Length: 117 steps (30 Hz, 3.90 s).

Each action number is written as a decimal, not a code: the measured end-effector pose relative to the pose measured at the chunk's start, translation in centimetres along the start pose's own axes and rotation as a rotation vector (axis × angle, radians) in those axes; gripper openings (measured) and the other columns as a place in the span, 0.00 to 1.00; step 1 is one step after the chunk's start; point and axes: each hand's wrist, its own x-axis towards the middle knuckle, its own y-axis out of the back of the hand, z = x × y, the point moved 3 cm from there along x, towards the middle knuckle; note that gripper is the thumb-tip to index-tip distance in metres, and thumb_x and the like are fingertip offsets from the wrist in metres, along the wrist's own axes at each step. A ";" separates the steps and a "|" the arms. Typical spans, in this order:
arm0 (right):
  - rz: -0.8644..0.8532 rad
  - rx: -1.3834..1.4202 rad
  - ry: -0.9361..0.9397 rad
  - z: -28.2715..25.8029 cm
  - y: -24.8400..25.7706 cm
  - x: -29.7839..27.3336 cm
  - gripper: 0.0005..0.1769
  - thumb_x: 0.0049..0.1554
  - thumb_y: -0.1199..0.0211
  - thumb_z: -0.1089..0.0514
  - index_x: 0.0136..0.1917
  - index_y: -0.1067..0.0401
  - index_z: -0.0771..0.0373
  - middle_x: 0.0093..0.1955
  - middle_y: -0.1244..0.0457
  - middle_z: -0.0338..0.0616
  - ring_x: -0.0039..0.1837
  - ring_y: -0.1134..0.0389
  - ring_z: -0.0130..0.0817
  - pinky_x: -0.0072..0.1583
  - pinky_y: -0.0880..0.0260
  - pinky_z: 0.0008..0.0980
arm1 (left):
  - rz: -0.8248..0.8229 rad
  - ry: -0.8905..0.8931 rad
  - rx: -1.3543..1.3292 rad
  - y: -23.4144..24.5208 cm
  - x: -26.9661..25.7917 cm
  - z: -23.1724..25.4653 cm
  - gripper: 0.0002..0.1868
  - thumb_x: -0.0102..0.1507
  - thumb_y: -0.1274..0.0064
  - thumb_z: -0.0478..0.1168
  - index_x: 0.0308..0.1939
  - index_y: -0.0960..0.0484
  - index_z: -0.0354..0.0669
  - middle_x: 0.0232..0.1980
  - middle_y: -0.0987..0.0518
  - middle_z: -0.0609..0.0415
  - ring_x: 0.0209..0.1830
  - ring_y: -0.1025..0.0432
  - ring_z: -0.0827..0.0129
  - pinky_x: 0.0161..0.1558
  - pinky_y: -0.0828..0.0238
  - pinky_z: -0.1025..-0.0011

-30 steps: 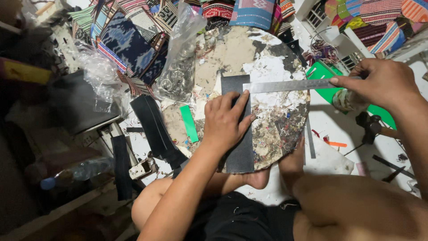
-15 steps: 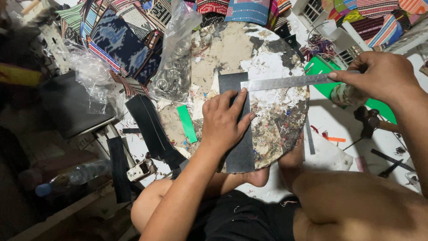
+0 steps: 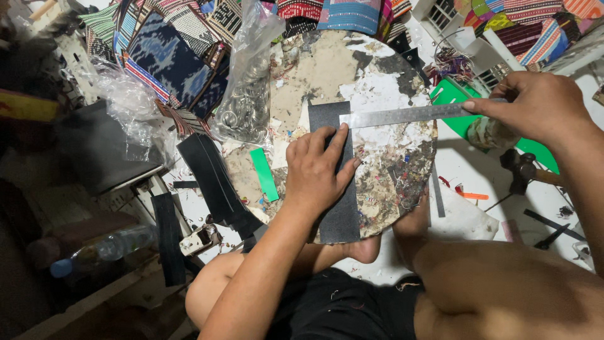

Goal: The person uses a metal ruler and a white marking tool to draw straight lines on a dark rectangular material placed on a round work surface. The person repeatedly repositions the ruler and marks along its edge to create multiple parallel lines.

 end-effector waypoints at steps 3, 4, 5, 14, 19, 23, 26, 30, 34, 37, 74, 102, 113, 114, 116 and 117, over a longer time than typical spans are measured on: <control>0.010 0.034 0.012 0.2 -0.1 0.0 0.33 0.54 0.32 0.21 0.46 0.21 0.53 0.42 0.28 0.47 0.47 0.29 0.49 0.49 0.37 0.45 | 0.000 0.007 -0.004 0.0 0.0 0.0 0.31 0.65 0.45 0.60 0.67 0.24 0.52 0.61 0.26 0.55 0.57 0.30 0.53 0.59 0.39 0.53; 0.010 0.034 0.013 0.4 -0.2 0.2 0.33 0.54 0.32 0.21 0.46 0.21 0.53 0.42 0.28 0.47 0.47 0.29 0.49 0.49 0.37 0.45 | 0.001 0.008 -0.004 -0.1 0.0 0.1 0.31 0.65 0.45 0.60 0.67 0.24 0.52 0.61 0.26 0.55 0.57 0.30 0.53 0.59 0.39 0.53; 0.041 0.007 0.058 0.6 -0.2 0.4 0.36 0.53 0.32 0.20 0.51 0.20 0.54 0.48 0.28 0.48 0.53 0.30 0.51 0.52 0.37 0.45 | 0.003 0.011 -0.003 -0.1 0.0 0.1 0.31 0.64 0.44 0.60 0.67 0.24 0.52 0.60 0.25 0.55 0.56 0.30 0.53 0.59 0.39 0.53; 0.540 0.558 0.584 -1.8 0.8 0.1 0.26 0.86 0.58 0.55 0.65 0.21 0.73 0.61 0.34 0.63 0.64 0.31 0.52 0.66 0.33 0.45 | 0.017 0.018 0.005 -0.2 -0.1 0.1 0.31 0.63 0.42 0.59 0.67 0.23 0.53 0.60 0.25 0.55 0.56 0.30 0.52 0.59 0.38 0.53; 0.018 0.863 0.266 -10.8 1.6 -2.8 0.33 0.77 0.68 0.45 0.56 0.26 0.69 0.50 0.31 0.55 0.46 0.31 0.37 0.51 0.30 0.35 | 0.013 0.013 0.003 -0.1 0.0 0.1 0.31 0.64 0.43 0.59 0.67 0.24 0.53 0.60 0.25 0.54 0.56 0.30 0.53 0.58 0.38 0.53; -0.132 1.046 0.515 -15.6 -0.9 -4.5 0.12 0.66 0.43 0.58 0.55 0.25 0.69 0.46 0.30 0.55 0.50 0.27 0.39 0.54 0.24 0.39 | 0.019 0.019 -0.008 -0.9 -0.2 -0.2 0.32 0.63 0.44 0.60 0.68 0.24 0.54 0.59 0.25 0.54 0.56 0.30 0.53 0.58 0.39 0.53; 0.001 0.917 0.662 -17.1 -3.0 -3.7 0.09 0.57 0.31 0.61 0.52 0.22 0.63 0.42 0.29 0.50 0.49 0.28 0.36 0.51 0.30 0.37 | 0.054 0.016 -0.018 -1.5 -0.4 -0.5 0.33 0.62 0.44 0.61 0.68 0.23 0.56 0.58 0.25 0.54 0.57 0.29 0.55 0.59 0.40 0.55; 0.105 0.823 0.761 -18.5 -4.2 -2.5 0.06 0.53 0.29 0.62 0.46 0.21 0.60 0.36 0.30 0.46 0.44 0.27 0.38 0.47 0.29 0.36 | 0.038 0.028 -0.024 -1.8 -0.5 -0.6 0.32 0.63 0.45 0.61 0.68 0.23 0.56 0.58 0.25 0.54 0.58 0.30 0.55 0.61 0.40 0.54; 0.157 0.773 0.794 -19.1 -4.5 -1.9 0.05 0.53 0.31 0.62 0.45 0.22 0.60 0.35 0.30 0.46 0.44 0.26 0.41 0.46 0.29 0.38 | 0.017 0.035 -0.047 -1.7 -0.5 -0.6 0.32 0.63 0.45 0.61 0.69 0.24 0.55 0.59 0.25 0.53 0.59 0.30 0.54 0.61 0.40 0.53; 0.147 0.738 0.813 -19.2 -4.6 -1.7 0.05 0.52 0.31 0.63 0.44 0.21 0.59 0.35 0.30 0.46 0.44 0.26 0.46 0.46 0.29 0.40 | 0.030 0.032 -0.038 -1.6 -0.5 -0.6 0.33 0.64 0.47 0.62 0.69 0.24 0.56 0.59 0.26 0.54 0.59 0.31 0.55 0.61 0.41 0.55; 0.281 0.078 0.601 -9.7 -1.5 0.6 0.25 0.64 0.50 0.46 0.65 0.22 0.56 0.60 0.33 0.52 0.61 0.32 0.55 0.59 0.40 0.56 | -0.033 0.005 -0.015 0.1 -0.2 -0.1 0.33 0.66 0.48 0.61 0.71 0.28 0.53 0.63 0.26 0.54 0.57 0.31 0.50 0.59 0.38 0.51; -0.214 -0.232 0.208 -5.4 -0.6 -6.5 0.32 0.52 0.43 0.19 0.41 0.19 0.45 0.37 0.29 0.43 0.48 0.28 0.46 0.45 0.35 0.42 | -0.030 -0.043 -0.131 4.4 -6.8 3.5 0.27 0.66 0.44 0.56 0.62 0.22 0.44 0.59 0.24 0.48 0.57 0.30 0.51 0.59 0.38 0.52; -0.264 -0.346 0.179 -6.8 -0.4 -7.7 0.37 0.53 0.48 0.16 0.42 0.19 0.47 0.39 0.28 0.49 0.49 0.27 0.52 0.47 0.32 0.45 | -0.052 -0.003 0.040 3.1 -8.6 5.0 0.37 0.66 0.55 0.68 0.70 0.26 0.51 0.64 0.25 0.48 0.63 0.32 0.52 0.67 0.41 0.51; -0.276 -0.361 0.170 -6.7 -0.4 -7.8 0.39 0.54 0.49 0.15 0.41 0.20 0.50 0.40 0.28 0.51 0.49 0.27 0.54 0.46 0.32 0.45 | -0.055 0.006 0.034 3.0 -8.7 5.0 0.37 0.66 0.55 0.69 0.70 0.26 0.51 0.64 0.25 0.49 0.63 0.32 0.52 0.67 0.41 0.51; -0.269 -0.358 0.180 -6.4 -0.6 -7.7 0.38 0.54 0.49 0.16 0.41 0.20 0.49 0.41 0.28 0.50 0.50 0.27 0.53 0.46 0.32 0.45 | -0.050 0.003 0.024 3.2 -8.6 5.1 0.37 0.66 0.56 0.69 0.70 0.26 0.51 0.64 0.25 0.48 0.62 0.31 0.51 0.66 0.41 0.51; -0.262 -0.353 0.191 -6.3 -0.7 -7.6 0.37 0.54 0.48 0.16 0.41 0.20 0.49 0.41 0.28 0.49 0.50 0.27 0.52 0.47 0.32 0.45 | -0.044 -0.001 0.017 3.3 -8.4 5.1 0.37 0.67 0.57 0.69 0.70 0.26 0.50 0.63 0.25 0.48 0.62 0.31 0.51 0.65 0.40 0.51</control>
